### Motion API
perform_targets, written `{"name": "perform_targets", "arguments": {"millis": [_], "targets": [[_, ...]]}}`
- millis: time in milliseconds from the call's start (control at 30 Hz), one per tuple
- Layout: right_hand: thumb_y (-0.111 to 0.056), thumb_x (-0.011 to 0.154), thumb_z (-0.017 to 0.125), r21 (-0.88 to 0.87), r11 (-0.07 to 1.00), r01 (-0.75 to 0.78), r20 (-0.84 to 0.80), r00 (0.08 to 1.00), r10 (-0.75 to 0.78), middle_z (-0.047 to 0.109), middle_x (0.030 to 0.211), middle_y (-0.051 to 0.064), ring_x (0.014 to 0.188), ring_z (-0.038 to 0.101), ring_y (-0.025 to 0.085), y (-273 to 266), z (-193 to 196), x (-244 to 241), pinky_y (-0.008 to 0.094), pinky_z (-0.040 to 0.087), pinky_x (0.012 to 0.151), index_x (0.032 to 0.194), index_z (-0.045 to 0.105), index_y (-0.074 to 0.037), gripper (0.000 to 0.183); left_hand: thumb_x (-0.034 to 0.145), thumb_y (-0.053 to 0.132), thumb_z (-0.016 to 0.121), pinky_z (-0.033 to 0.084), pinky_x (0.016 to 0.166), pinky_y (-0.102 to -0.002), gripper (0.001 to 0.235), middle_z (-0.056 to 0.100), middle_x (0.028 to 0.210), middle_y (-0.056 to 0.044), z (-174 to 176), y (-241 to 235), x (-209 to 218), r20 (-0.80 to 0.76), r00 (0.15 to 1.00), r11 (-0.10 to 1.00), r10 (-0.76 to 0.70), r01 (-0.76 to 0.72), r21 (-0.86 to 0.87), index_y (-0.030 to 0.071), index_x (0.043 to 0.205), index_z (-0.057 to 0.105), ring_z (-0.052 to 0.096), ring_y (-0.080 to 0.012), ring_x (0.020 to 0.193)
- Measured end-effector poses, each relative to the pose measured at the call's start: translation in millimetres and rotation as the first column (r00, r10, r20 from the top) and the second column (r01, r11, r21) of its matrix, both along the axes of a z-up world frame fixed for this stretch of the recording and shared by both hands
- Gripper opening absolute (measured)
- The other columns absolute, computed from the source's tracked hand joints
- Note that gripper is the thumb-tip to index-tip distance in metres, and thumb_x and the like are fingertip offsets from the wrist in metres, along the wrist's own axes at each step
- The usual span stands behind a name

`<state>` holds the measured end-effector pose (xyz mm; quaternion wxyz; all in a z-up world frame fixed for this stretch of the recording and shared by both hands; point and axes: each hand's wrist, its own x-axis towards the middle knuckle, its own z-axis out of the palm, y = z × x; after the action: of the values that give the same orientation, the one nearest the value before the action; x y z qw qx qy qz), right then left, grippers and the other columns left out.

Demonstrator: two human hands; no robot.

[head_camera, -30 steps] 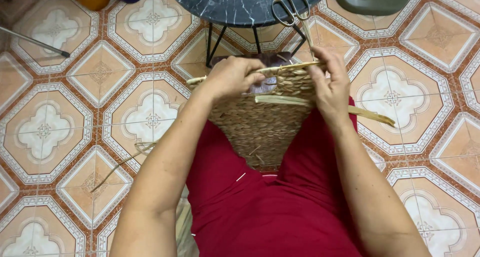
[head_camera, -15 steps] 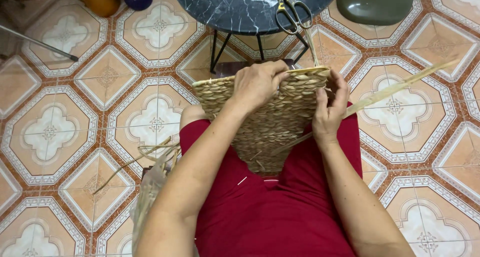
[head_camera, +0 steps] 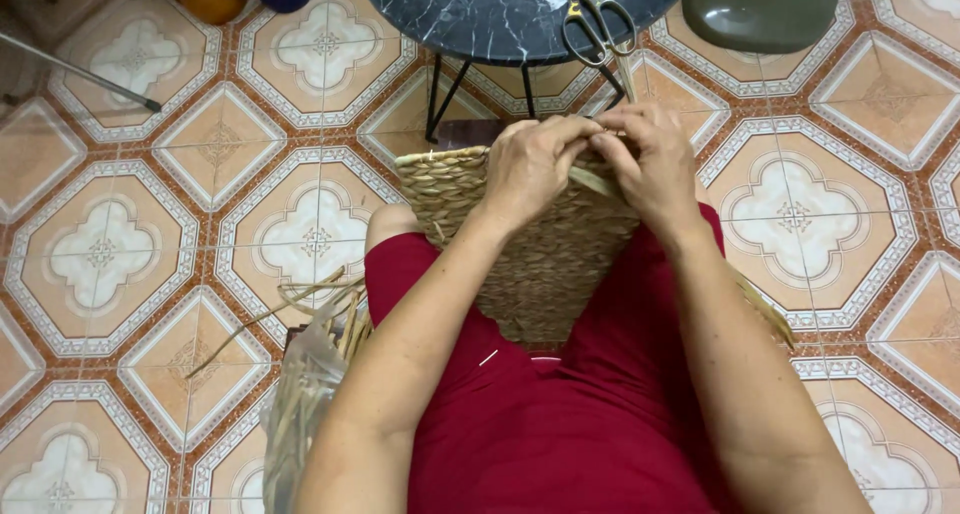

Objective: Weaving and finishing a basket using dried plant fibers.

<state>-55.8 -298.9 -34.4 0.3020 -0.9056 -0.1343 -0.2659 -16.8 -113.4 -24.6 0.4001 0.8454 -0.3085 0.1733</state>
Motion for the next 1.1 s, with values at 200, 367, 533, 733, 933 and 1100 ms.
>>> {"name": "perform_targets", "arguments": {"millis": [200,367,533,733,933,1100], "targets": [[-0.006,0.101,0.068,0.470,0.882,-0.037,-0.233,0.958,0.165,0.068,0.108,0.006,0.097,0.065,0.013,-11.7,9.5,-3.2,0.028,0.053,0.087,0.114,0.077,-0.002,0.017,0.093,0.022,0.072,0.060,0.075,-0.037,0.014,0.076,0.097,0.000,-1.2,9.8,-2.4,-0.142,0.990,0.995,0.007,-0.022,-0.102,0.016,0.105,0.072,0.076,-0.0205,0.082],[-0.009,0.099,0.067,0.648,0.760,0.048,-0.408,0.865,0.293,0.072,0.102,0.003,0.090,0.066,0.007,-32.2,18.0,0.1,0.024,0.054,0.083,0.114,0.071,-0.004,0.016,0.091,0.025,0.073,0.057,0.075,-0.038,0.015,0.077,0.094,0.000,11.9,4.3,-11.9,-0.101,0.995,0.998,-0.020,0.013,-0.065,0.020,0.105,0.075,0.075,-0.0206,0.079],[-0.008,0.100,0.068,0.430,0.902,0.043,-0.468,0.865,0.181,0.073,0.094,0.006,0.084,0.066,0.010,-21.6,19.2,1.9,0.026,0.054,0.075,0.107,0.071,-0.001,0.011,0.084,0.036,0.078,0.049,0.077,-0.041,0.018,0.075,0.082,0.003,-5.2,-13.1,-13.5,-0.016,0.992,0.992,0.126,-0.125,0.018,0.023,0.096,0.075,0.070,-0.0181,0.069],[-0.004,0.106,0.070,0.214,0.977,-0.012,-0.103,0.994,0.035,0.069,0.100,0.010,0.090,0.067,0.016,-11.5,-4.5,-2.5,0.031,0.054,0.082,0.105,0.068,0.001,0.006,0.085,0.030,0.078,0.041,0.077,-0.041,0.017,0.073,0.086,0.002,-13.5,-21.8,-14.7,0.084,0.966,0.965,0.245,-0.252,0.072,0.020,0.098,0.072,0.067,-0.0190,0.074],[-0.006,0.101,0.077,0.341,0.940,-0.026,-0.148,0.986,0.081,0.068,0.098,0.006,0.090,0.064,0.015,-3.2,-7.0,-1.3,0.029,0.052,0.081,0.106,0.073,-0.002,0.008,0.085,0.021,0.078,0.047,0.086,-0.040,0.028,0.069,0.105,-0.002,-17.0,-0.5,-15.1,0.119,0.982,0.986,0.148,-0.137,-0.095,0.011,0.110,0.067,0.071,-0.0214,0.093],[-0.003,0.103,0.075,0.374,0.927,-0.017,-0.074,0.996,0.048,0.065,0.103,0.005,0.099,0.060,0.015,-6.1,-11.9,-9.8,0.028,0.049,0.088,0.104,0.073,-0.002,0.003,0.104,0.022,0.067,0.062,0.095,-0.035,0.017,0.075,0.119,-0.007,-9.7,58.5,-7.3,-0.288,0.827,0.640,-0.483,0.109,-0.761,0.011,0.116,0.073,0.076,-0.0164,0.105]]}}
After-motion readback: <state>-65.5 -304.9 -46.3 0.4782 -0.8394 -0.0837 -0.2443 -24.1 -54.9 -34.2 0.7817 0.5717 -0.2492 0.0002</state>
